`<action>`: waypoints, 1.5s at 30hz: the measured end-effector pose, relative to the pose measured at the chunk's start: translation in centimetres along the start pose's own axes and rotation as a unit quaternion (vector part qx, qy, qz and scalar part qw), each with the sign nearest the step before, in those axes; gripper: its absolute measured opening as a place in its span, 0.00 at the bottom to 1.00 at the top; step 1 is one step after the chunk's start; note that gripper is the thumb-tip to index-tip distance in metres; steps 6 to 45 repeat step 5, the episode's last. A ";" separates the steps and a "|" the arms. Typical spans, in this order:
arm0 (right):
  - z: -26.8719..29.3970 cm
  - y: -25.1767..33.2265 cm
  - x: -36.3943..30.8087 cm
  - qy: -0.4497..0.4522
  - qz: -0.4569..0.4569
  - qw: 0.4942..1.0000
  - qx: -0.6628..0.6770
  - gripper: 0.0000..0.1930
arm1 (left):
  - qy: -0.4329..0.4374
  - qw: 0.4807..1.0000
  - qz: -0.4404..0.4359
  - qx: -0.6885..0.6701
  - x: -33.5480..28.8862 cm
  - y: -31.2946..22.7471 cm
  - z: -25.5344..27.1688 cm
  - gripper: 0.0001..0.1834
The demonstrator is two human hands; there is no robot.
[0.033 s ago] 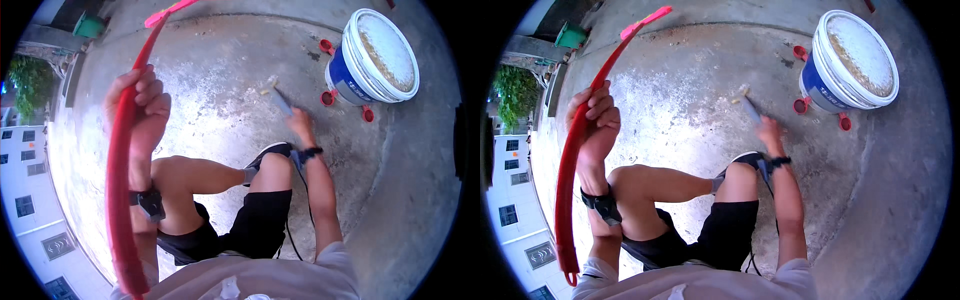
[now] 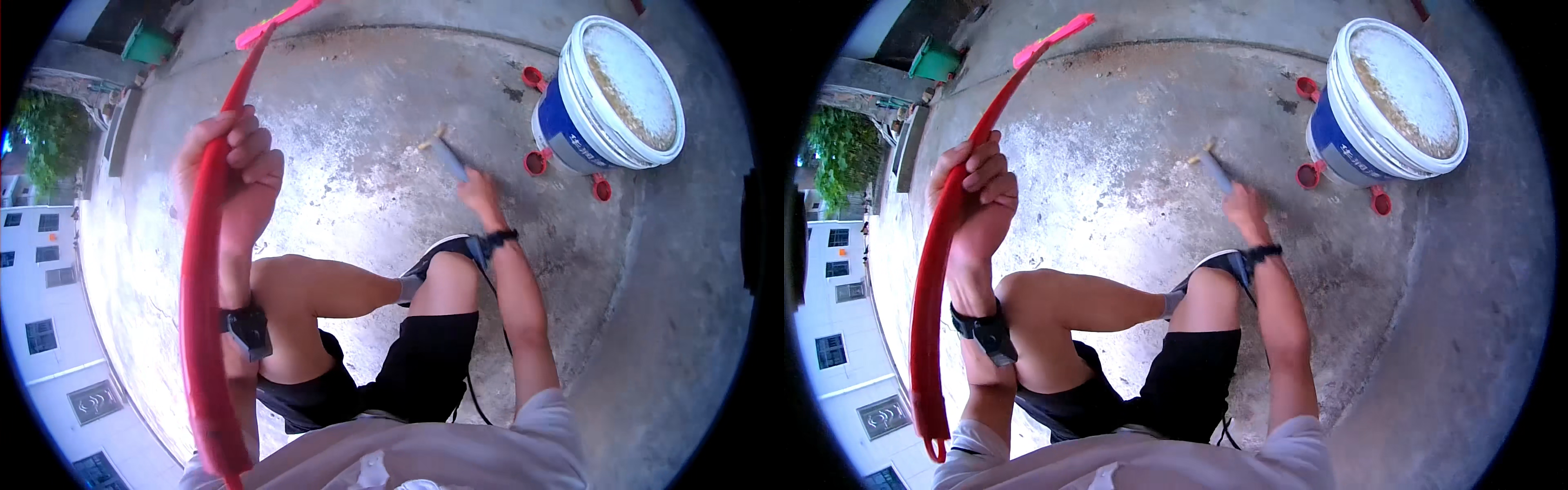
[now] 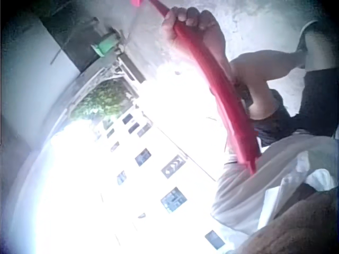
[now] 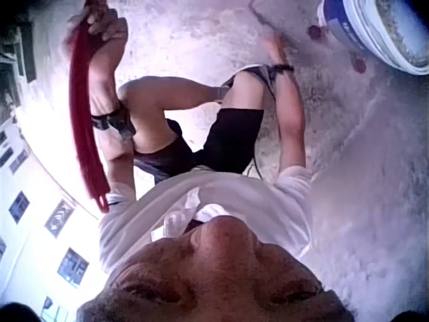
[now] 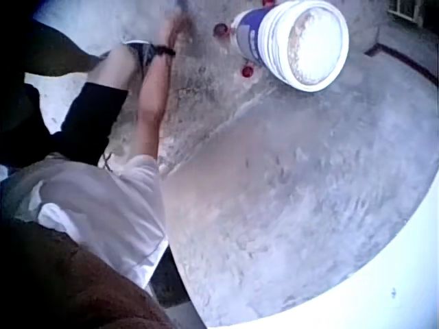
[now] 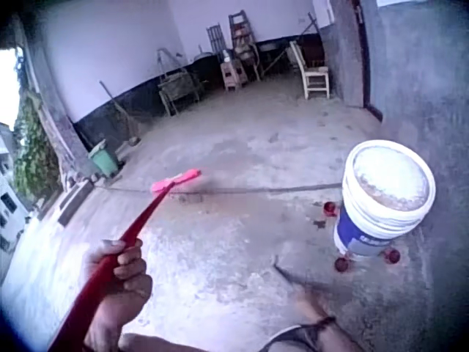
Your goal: Scraping the floor and the base of a wall using a small hand tool.
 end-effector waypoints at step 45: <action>1.0 6.8 4.9 0.104 0.005 0.992 -0.072 0.24 | -0.019 0.999 -0.027 0.012 0.2 -2.0 2.2 0.07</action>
Point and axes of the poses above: each hand's wrist, its own x-axis towards the middle knuckle, its own z-axis out of the back of the hand, y = z × x, the point moved 9 cm from there along x, towards the middle knuckle, and after that the axes turned 5 degrees about -y, right-handed, at the moved point
